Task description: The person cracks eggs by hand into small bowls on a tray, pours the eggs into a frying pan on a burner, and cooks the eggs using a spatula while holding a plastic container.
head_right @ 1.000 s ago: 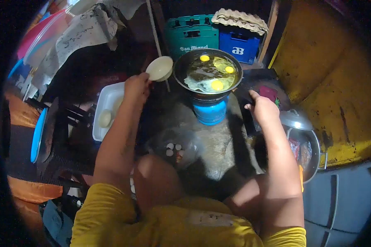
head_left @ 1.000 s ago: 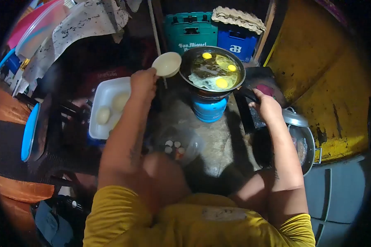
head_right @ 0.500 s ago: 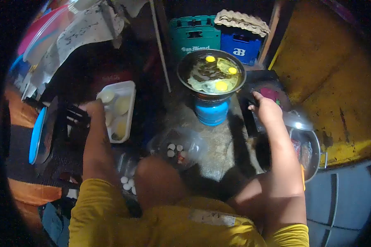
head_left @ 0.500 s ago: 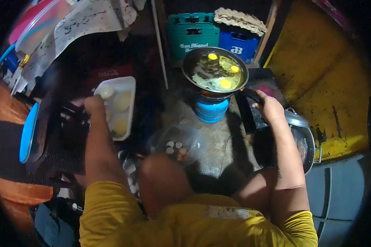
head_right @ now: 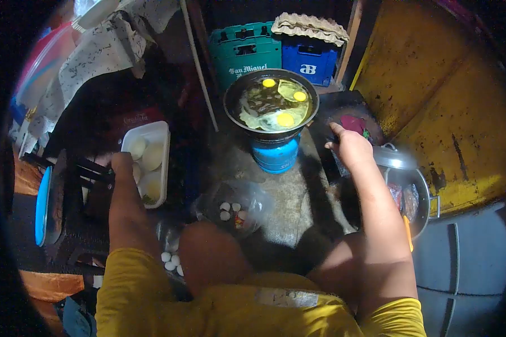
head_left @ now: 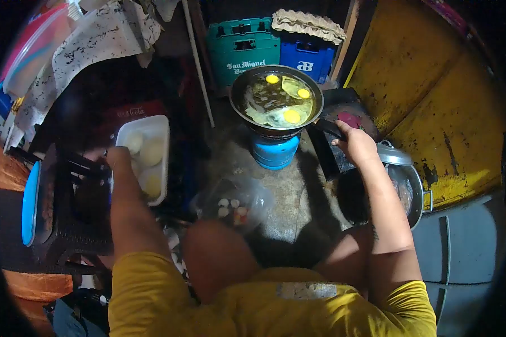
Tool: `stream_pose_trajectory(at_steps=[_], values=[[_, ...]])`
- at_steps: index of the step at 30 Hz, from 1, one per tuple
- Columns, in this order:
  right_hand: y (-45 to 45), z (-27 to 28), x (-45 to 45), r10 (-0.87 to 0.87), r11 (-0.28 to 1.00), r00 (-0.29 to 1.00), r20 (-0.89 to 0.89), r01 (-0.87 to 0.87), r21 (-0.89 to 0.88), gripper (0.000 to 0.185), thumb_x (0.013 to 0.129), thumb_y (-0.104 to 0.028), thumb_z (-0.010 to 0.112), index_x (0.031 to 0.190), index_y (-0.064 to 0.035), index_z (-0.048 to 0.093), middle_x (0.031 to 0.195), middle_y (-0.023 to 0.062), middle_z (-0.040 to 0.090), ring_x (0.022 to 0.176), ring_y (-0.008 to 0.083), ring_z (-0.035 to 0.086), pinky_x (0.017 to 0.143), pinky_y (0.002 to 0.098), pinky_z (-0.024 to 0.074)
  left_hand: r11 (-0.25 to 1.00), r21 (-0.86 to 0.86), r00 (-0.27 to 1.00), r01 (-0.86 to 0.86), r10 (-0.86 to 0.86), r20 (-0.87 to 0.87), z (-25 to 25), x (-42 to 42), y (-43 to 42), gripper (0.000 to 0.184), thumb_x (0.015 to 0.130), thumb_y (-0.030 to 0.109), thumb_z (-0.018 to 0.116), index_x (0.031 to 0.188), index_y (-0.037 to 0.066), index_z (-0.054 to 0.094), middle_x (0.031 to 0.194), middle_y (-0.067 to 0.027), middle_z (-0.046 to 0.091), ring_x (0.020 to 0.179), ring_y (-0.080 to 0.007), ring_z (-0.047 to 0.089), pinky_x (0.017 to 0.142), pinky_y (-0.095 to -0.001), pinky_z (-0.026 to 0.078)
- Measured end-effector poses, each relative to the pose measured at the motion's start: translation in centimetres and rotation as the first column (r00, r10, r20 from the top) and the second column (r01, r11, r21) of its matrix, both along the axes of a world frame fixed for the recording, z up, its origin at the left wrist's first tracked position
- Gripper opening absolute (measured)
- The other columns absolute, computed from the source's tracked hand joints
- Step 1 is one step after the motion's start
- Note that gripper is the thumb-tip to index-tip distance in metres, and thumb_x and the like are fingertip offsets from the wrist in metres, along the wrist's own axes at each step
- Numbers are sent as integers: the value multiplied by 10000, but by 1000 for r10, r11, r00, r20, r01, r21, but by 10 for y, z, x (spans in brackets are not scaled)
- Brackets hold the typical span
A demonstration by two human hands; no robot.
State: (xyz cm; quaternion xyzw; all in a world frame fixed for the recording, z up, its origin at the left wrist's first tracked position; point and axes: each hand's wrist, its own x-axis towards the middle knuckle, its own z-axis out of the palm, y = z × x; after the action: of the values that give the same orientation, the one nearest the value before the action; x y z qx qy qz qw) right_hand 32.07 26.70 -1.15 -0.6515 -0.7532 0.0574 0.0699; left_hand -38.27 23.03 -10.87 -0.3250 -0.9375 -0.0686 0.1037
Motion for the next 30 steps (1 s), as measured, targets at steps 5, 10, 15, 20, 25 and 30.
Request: stream_pose_trajectory(at_steps=[5,10,15,20,25,30], values=[[2,-2,3,18,1000,1000,-15,-18,0,601,809,-297,752,1360,-202,531,1056,190,681,993,377,646,838,462,509,979,204,999,24,-19,-30,42,74,-16,346,813,256,616,989,-28,706,986,-245,698,922,-413,678,823,-472,531],[1,-5,4,28,999,1000,-10,-28,38,589,812,-296,749,1355,-206,537,1065,186,679,999,375,645,841,456,510,595,763,953,252,-290,-88,79,178,-27,311,835,172,672,1091,-3,658,900,-170,685,832,-330,661,811,-411,512],[0,0,2,8,1000,1000,3,-8,0,569,820,-296,742,1348,-209,548,1087,175,678,1012,369,642,851,453,512,438,828,839,351,-540,-70,107,289,-58,262,846,116,684,1087,17,651,909,-87,660,795,-186,608,762,-316,487],[1,-3,4,15,1000,1000,-7,-15,-2,563,824,-294,738,1346,-201,548,1090,177,678,1014,369,642,855,452,511,391,903,503,179,-825,258,117,382,-86,256,855,52,686,1104,40,629,915,-20,620,828,-78,563,749,-228,471],[3,-7,5,12,1000,1000,3,-12,21,563,822,-299,741,1342,-201,549,1090,177,679,1022,367,642,856,454,511,376,889,463,260,-857,227,92,425,-90,275,825,28,697,1090,36,625,908,-31,591,762,-83,550,691,-239,476],[1,-6,4,14,1000,1000,23,-14,6,574,829,-330,734,1358,-217,542,1129,168,677,1039,349,651,866,456,523,313,876,520,367,-850,86,46,410,-81,269,809,26,695,1071,23,632,903,-45,576,663,-94,527,622,-245,467]])
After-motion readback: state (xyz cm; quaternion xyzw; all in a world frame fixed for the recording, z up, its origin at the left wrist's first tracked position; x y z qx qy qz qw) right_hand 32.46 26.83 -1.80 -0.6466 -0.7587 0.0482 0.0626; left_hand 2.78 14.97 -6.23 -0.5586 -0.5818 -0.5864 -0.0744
